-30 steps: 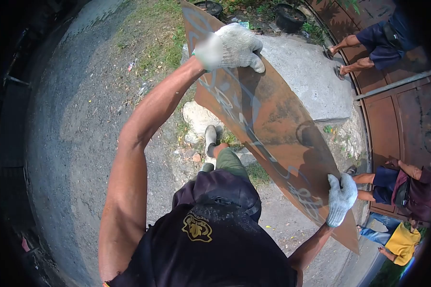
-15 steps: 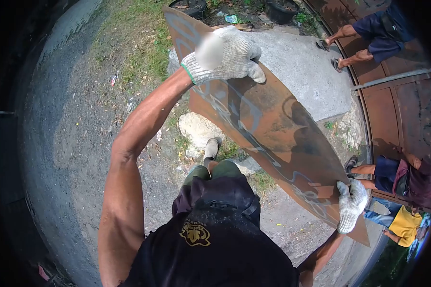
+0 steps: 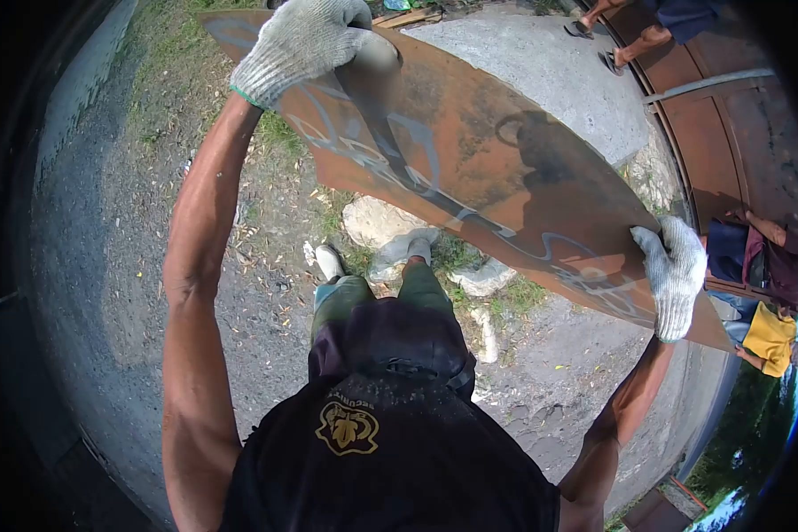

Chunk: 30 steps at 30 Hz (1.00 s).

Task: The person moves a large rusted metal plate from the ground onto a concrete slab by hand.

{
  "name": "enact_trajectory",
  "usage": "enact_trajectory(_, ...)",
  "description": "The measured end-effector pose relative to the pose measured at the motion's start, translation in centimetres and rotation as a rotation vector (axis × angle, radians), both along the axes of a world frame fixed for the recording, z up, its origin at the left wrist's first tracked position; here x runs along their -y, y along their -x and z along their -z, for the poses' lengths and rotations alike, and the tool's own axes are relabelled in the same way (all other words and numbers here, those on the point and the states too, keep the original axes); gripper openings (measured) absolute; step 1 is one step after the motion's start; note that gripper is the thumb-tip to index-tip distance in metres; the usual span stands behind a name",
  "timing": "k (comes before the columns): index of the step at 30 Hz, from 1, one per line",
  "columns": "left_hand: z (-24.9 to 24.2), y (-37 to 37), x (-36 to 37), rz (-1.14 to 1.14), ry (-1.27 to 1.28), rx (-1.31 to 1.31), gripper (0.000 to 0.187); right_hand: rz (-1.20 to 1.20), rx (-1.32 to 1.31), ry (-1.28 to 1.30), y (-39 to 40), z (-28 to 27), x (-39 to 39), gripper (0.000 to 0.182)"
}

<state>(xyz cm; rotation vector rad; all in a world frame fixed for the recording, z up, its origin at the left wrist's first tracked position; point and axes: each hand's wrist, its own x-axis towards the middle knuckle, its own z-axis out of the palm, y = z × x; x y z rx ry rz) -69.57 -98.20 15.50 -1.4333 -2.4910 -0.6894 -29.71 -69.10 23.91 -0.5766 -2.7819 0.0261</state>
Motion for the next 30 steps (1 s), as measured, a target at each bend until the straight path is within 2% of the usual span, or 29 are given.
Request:
enact_trajectory(3,1.1,3.2,2.6,0.069,-0.038,-0.069,0.061,-0.074,-0.012,-0.041,2.6,0.8,3.0,0.023)
enact_trajectory(4,1.6,4.6,3.4,0.095,-0.038,-0.033,0.060,-0.079,0.006,-0.127,3.2,1.5,3.4,0.023)
enact_trajectory(6,2.4,6.2,5.1,0.033,0.001,-0.035,0.058,-0.086,-0.025,-0.082,4.7,1.9,5.3,0.025)
enact_trajectory(11,-0.3,8.9,8.4,-0.103,0.029,0.045,0.056,-0.096,-0.059,-0.128,8.5,2.2,9.3,0.027)
enact_trajectory(12,-0.8,9.8,8.7,-0.148,0.121,0.019,0.055,-0.115,-0.094,-0.099,9.1,2.4,9.6,0.026)
enact_trajectory(15,-0.9,12.7,10.3,-0.122,0.065,0.117,0.053,-0.211,-0.239,-0.151,11.0,3.3,10.2,0.023)
enact_trajectory(18,0.4,15.6,11.3,-0.117,0.040,0.204,0.051,-0.203,-0.163,-0.159,12.9,3.6,11.0,0.022)
enact_trajectory(20,0.9,15.3,11.1,-0.135,0.115,0.396,0.047,-0.256,-0.270,-0.190,13.7,5.7,11.2,0.022)
enact_trajectory(22,3.1,16.2,11.9,-0.155,0.074,0.388,0.047,-0.301,-0.355,-0.199,15.7,6.9,11.6,0.021)
enact_trajectory(25,4.2,16.9,12.9,-0.159,0.020,0.358,0.048,-0.234,-0.136,-0.124,17.6,6.5,12.3,0.021)
enact_trajectory(30,4.9,19.1,12.2,-0.096,0.037,0.254,0.046,-0.109,-0.046,-0.112,18.9,5.7,13.7,0.023)
